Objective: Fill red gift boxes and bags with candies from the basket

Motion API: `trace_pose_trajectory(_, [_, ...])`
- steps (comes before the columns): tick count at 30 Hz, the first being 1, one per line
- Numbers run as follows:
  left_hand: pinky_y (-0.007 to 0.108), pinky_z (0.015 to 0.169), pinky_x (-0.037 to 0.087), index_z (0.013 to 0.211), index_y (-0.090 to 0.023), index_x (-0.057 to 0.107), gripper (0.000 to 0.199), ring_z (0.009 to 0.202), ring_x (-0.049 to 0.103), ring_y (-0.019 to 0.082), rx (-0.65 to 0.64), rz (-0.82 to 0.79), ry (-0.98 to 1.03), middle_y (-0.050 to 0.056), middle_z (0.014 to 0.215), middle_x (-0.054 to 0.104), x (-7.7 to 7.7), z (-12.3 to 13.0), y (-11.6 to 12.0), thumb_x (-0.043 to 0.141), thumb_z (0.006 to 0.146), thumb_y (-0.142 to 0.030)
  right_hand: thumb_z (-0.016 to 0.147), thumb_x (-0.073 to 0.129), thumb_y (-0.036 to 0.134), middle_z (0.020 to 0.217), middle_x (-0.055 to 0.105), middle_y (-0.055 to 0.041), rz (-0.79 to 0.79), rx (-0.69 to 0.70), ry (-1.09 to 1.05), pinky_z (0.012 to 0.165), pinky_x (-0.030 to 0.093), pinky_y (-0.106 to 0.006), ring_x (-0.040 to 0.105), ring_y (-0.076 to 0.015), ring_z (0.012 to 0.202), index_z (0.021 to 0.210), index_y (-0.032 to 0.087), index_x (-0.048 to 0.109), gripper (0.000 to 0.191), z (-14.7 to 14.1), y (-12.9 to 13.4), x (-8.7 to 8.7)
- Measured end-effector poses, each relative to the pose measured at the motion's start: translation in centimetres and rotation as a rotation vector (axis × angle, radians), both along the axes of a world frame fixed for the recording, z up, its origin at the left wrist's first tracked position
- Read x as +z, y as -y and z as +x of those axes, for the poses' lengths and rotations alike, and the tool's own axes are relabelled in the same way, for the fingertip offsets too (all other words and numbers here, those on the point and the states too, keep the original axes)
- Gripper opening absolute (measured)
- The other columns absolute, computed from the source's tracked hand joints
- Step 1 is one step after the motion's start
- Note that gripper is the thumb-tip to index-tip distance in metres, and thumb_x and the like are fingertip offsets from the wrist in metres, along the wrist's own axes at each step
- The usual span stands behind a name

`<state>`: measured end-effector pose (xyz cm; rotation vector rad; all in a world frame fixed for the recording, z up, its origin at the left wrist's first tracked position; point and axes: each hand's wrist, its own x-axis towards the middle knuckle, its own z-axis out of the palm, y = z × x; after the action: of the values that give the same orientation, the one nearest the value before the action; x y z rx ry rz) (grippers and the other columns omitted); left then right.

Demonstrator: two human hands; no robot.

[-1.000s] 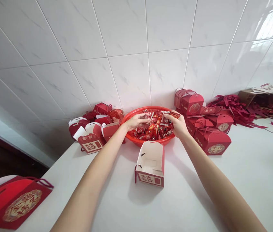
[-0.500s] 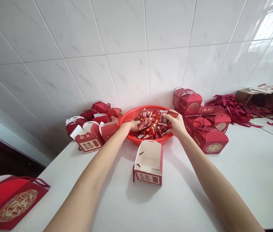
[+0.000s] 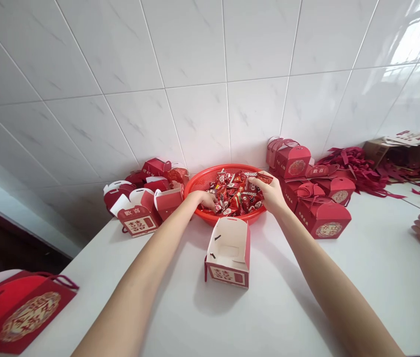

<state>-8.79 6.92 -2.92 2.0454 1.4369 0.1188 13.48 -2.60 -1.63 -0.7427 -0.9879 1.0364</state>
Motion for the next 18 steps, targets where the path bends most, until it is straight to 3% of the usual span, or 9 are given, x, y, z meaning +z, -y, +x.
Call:
trace_pose_trajectory(3, [0.023, 0.049, 0.044, 0.064, -0.021, 0.071, 0.027, 0.058, 0.062, 0.019, 0.001, -0.108, -0.08, -0.002, 0.061, 0.067, 0.7, 0.2, 0.6, 0.079, 0.04, -0.013, 0.058, 0.084, 0.034, 0.071, 0.071, 0.002, -0.012, 0.014, -0.009, 0.068, 0.053, -0.032, 0.064, -0.0179, 0.068, 0.074, 0.023, 0.068, 0.025, 0.0, 0.0, 0.0])
trace_pose_trajectory(6, [0.022, 0.054, 0.046, 0.076, -0.021, 0.074, 0.035, 0.066, 0.064, 0.019, 0.009, -0.117, -0.035, -0.001, 0.071, 0.07, 1.6, 0.3, 1.3, 0.083, 0.043, -0.017, 0.058, 0.085, 0.034, 0.071, 0.07, 0.0017, -0.003, 0.008, -0.005, 0.069, 0.053, -0.033, 0.063, -0.018, 0.068, 0.073, 0.023, 0.068, 0.025, 0.0, 0.0, 0.0])
trace_pose_trajectory(10, [0.025, 0.073, 0.054, 0.102, -0.019, 0.075, 0.056, 0.093, 0.067, 0.023, 0.0, -0.088, 0.379, 0.006, 0.103, 0.073, 2.4, 0.4, 2.2, 0.088, 0.048, -0.02, 0.058, 0.084, 0.033, 0.071, 0.07, 0.0015, 0.004, 0.002, 0.002, 0.069, 0.053, -0.032, 0.063, -0.0178, 0.068, 0.072, 0.022, 0.069, 0.024, -0.1, 0.1, 0.1])
trace_pose_trajectory(13, [0.028, 0.072, 0.055, 0.119, -0.018, 0.07, 0.073, 0.094, 0.067, 0.023, 0.028, -0.126, 0.559, 0.01, 0.118, 0.069, 2.4, 0.4, 2.5, 0.091, 0.049, -0.019, 0.058, 0.085, 0.034, 0.075, 0.072, 0.0008, 0.002, 0.02, 0.006, 0.071, 0.054, -0.033, 0.065, -0.0187, 0.072, 0.075, 0.023, 0.07, 0.025, -0.1, 0.2, 0.2])
trace_pose_trajectory(18, [0.029, 0.066, 0.055, 0.125, -0.02, 0.066, 0.082, 0.08, 0.067, 0.019, 0.06, -0.217, 0.586, 0.006, 0.105, 0.07, 2.1, 0.2, 2.4, 0.09, 0.047, -0.011, 0.057, 0.086, 0.035, 0.071, 0.071, 0.0019, 0.002, 0.022, 0.001, 0.071, 0.053, -0.033, 0.064, -0.0184, 0.07, 0.072, 0.023, 0.068, 0.027, 0.0, 0.3, 0.3])
